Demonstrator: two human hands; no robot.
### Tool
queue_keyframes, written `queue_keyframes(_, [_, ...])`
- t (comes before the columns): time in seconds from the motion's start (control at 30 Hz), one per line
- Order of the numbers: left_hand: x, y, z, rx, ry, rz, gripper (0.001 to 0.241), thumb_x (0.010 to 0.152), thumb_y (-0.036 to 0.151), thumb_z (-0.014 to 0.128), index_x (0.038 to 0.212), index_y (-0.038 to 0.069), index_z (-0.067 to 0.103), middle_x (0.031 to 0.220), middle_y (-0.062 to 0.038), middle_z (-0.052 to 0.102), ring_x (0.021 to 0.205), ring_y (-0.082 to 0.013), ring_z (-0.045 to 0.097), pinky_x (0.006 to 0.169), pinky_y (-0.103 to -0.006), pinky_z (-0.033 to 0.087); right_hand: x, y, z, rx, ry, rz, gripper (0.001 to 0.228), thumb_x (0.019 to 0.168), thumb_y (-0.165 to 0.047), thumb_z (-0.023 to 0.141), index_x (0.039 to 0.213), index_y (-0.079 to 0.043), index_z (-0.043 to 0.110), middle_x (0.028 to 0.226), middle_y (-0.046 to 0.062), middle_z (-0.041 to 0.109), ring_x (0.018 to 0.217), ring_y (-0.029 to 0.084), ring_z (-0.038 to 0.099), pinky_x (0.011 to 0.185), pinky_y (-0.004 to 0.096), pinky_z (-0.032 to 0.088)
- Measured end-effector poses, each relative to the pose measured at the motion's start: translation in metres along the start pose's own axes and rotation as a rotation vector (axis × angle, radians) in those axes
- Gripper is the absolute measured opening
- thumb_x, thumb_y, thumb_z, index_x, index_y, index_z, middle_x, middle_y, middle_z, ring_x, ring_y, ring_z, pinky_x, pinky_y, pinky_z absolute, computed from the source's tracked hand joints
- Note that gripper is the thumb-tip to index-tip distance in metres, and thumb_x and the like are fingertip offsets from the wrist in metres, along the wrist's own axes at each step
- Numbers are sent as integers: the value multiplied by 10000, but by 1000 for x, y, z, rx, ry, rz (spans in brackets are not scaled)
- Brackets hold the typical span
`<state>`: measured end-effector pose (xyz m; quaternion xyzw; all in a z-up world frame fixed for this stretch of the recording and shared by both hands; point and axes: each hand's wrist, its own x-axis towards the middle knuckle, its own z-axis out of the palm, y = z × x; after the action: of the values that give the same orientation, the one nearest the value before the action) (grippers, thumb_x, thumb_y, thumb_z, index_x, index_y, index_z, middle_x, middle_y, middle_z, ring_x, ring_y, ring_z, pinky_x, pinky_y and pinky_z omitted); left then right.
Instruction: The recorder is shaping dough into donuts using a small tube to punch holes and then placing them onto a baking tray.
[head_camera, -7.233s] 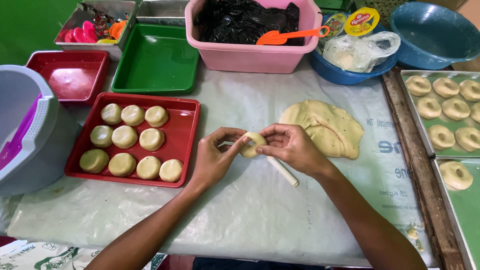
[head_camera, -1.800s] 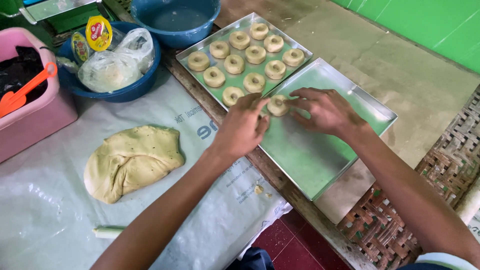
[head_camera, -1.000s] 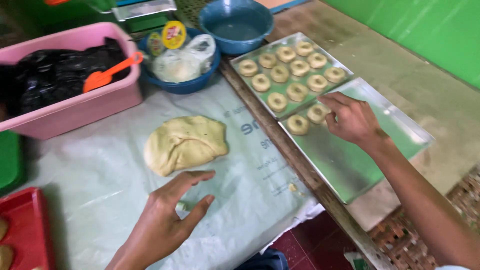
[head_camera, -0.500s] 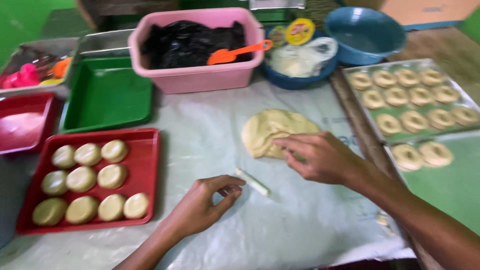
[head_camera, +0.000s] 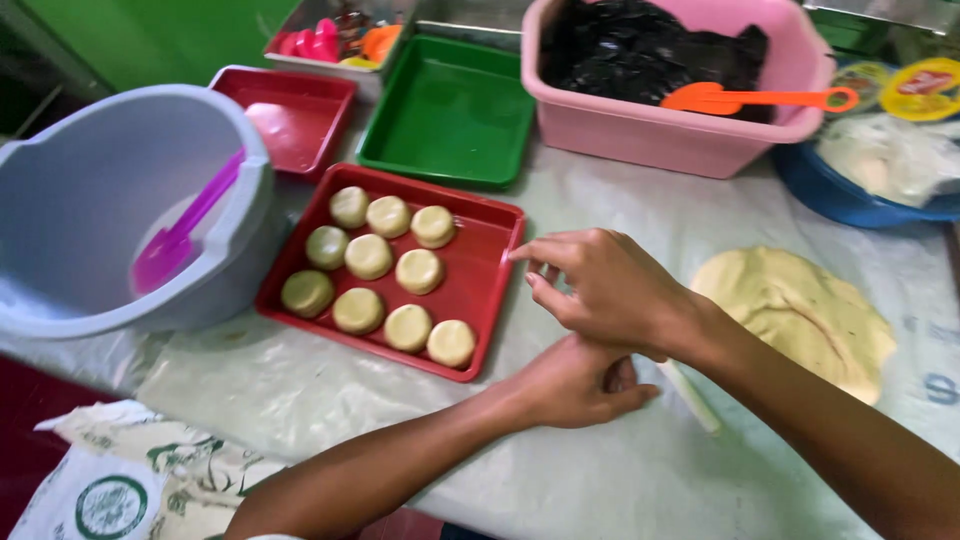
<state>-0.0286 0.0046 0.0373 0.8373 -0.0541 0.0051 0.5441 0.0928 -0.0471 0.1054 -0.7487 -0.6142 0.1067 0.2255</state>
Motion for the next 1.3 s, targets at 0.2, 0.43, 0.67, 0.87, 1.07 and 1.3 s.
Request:
queue_keyframes(0.2, [6,-42,18,20,-62,-210,305,892,438,636,838,139,662,775,-11,680,833,-209,708,805,-382,596,43,-6,45,65,-55,-158,256,909,-194,621,1119,-96,728,1122,120,728,1069,345,704,869,438,575])
queue_keyframes(0.43, [16,-43,6,135,-124,-114,578,919,516,471,1074,9,701,1071,-222,738,1118,-426,670,1031,-564,493,71,-19,78,-40,-121,-184,309,913,-247,634,1172,-86,685,1187,135,666,1130,344,650,924,450,557])
queue_keyframes(0.67, [20,-37,-8,285,-73,-7,424,955,299,486,1141,15,738,1089,-186,752,1072,-334,669,1022,-482,457,90,-12,104,-52,-75,-271,508,814,-254,686,1281,-66,618,1322,156,619,1224,402,566,996,478,509])
queue_keyframes(0.87, [20,-47,-1,238,-20,5,398,936,270,503,1116,2,737,1058,-207,746,1041,-366,671,987,-510,461,100,-1,124,-145,-95,-252,576,779,-259,677,1317,-73,590,1263,155,635,1213,382,546,999,467,489])
queue_keyframes(1.07, [24,-55,1,196,26,25,373,918,241,521,1091,-11,735,1027,-228,741,1011,-398,673,951,-538,465,102,3,130,-216,-50,-253,578,740,-288,685,1276,-88,599,1172,139,616,1168,362,545,947,443,487])
queue_keyframes(1.3, [24,-69,5,143,76,30,341,895,204,542,1059,-27,734,989,-254,733,973,-437,676,907,-574,469,100,7,132,-207,-20,-261,520,716,-318,687,1157,-59,591,1120,157,600,1120,374,564,907,445,485])
